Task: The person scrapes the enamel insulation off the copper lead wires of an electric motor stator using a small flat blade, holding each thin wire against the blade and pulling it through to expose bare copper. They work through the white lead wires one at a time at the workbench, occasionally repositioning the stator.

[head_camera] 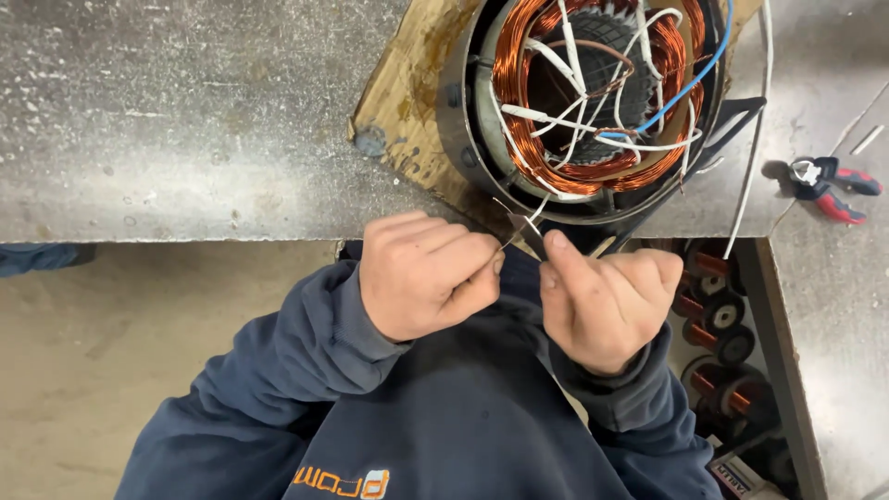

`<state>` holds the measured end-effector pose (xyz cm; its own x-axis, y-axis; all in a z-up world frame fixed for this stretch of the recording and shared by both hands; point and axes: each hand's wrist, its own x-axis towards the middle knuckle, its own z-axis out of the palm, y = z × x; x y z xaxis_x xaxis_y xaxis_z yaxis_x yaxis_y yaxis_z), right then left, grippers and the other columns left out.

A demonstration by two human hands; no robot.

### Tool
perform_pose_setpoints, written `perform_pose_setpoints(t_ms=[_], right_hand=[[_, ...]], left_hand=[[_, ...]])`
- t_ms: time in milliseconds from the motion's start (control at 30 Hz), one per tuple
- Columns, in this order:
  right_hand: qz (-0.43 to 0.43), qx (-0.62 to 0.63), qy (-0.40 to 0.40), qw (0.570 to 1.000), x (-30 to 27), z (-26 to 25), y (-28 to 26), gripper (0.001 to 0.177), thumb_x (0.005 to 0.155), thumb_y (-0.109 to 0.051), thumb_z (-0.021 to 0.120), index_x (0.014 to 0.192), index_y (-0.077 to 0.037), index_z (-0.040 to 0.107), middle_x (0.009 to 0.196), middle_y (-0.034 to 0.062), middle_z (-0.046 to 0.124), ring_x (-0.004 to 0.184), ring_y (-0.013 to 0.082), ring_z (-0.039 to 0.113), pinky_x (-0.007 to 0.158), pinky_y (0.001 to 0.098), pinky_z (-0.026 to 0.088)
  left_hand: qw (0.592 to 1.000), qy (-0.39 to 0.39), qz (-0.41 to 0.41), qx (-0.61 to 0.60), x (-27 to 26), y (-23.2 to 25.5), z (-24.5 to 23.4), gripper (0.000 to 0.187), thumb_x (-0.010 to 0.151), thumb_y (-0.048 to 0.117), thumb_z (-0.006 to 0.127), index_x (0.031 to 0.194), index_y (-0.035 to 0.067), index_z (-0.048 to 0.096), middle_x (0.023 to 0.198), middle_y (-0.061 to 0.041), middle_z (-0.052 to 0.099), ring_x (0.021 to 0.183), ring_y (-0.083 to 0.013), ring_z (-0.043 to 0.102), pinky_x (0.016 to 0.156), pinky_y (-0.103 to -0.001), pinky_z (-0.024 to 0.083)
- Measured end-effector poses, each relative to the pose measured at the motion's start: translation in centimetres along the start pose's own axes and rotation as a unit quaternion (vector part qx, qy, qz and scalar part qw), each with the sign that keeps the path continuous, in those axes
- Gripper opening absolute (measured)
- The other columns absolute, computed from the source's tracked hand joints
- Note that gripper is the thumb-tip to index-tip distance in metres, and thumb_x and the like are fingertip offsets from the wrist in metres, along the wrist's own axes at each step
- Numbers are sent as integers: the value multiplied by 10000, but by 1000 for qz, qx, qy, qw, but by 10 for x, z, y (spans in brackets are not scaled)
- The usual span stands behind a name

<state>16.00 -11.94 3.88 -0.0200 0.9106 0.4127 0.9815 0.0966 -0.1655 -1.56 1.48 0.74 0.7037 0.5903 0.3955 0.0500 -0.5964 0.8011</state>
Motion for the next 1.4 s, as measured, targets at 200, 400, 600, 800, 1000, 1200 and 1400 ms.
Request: perform_pose_setpoints(t_ms=[200,400,600,800,1000,1200,1400], right_hand=[[-34,10,3,999,-1,3,-4,261,913,-52,792,1166,-27,732,799,-52,663,671,160,529,777,356,369],[-42,47,11,998,-9,9,-3,277,938,-25,786,1199,-21,694,843,-31,690,685,162,543,782,350,393],[-10,12,8,1000,-3,-2,6,306,892,-13,789,1186,-33,707,823,-36,683,668,189,548,765,383,384],[-77,5,3,997,-1,-6,17,336,837,-13,833,1155,-41,729,716,-49,560,607,185,472,732,386,354],[-112,43,-29,992,5,-16,17,326,829,-33,808,1144,-59,728,751,-80,617,615,148,486,713,342,349],[-149,33,-44,987,3,-14,25,337,833,-33,831,1157,-50,741,746,-71,626,616,144,510,722,326,363],[-145,57,-48,987,4,-16,35,330,841,-41,802,1161,-40,722,739,-67,599,627,152,510,738,352,361]], left_hand=[[1000,6,10,-13,-2,-4,2,74,861,109,751,875,82,684,683,-26,590,601,-228,594,575,-363,430],[1000,14,1,-27,-5,-6,7,105,847,91,752,826,76,650,678,-30,589,594,-234,587,577,-363,427],[999,1,11,-36,-5,-4,9,85,824,74,743,837,82,659,661,-22,565,580,-224,577,575,-351,430],[999,-3,19,-30,-6,-5,11,86,801,64,739,842,82,666,659,-20,566,576,-217,573,571,-345,425],[999,5,30,-26,-7,-5,13,95,805,66,747,863,78,673,686,-24,591,588,-221,584,569,-348,424],[999,18,32,-25,-8,-4,15,102,810,73,754,864,67,669,684,-29,587,590,-225,583,569,-353,424],[999,34,31,-27,-8,-3,18,88,814,52,745,832,77,663,656,-25,555,558,-227,543,555,-349,409]])
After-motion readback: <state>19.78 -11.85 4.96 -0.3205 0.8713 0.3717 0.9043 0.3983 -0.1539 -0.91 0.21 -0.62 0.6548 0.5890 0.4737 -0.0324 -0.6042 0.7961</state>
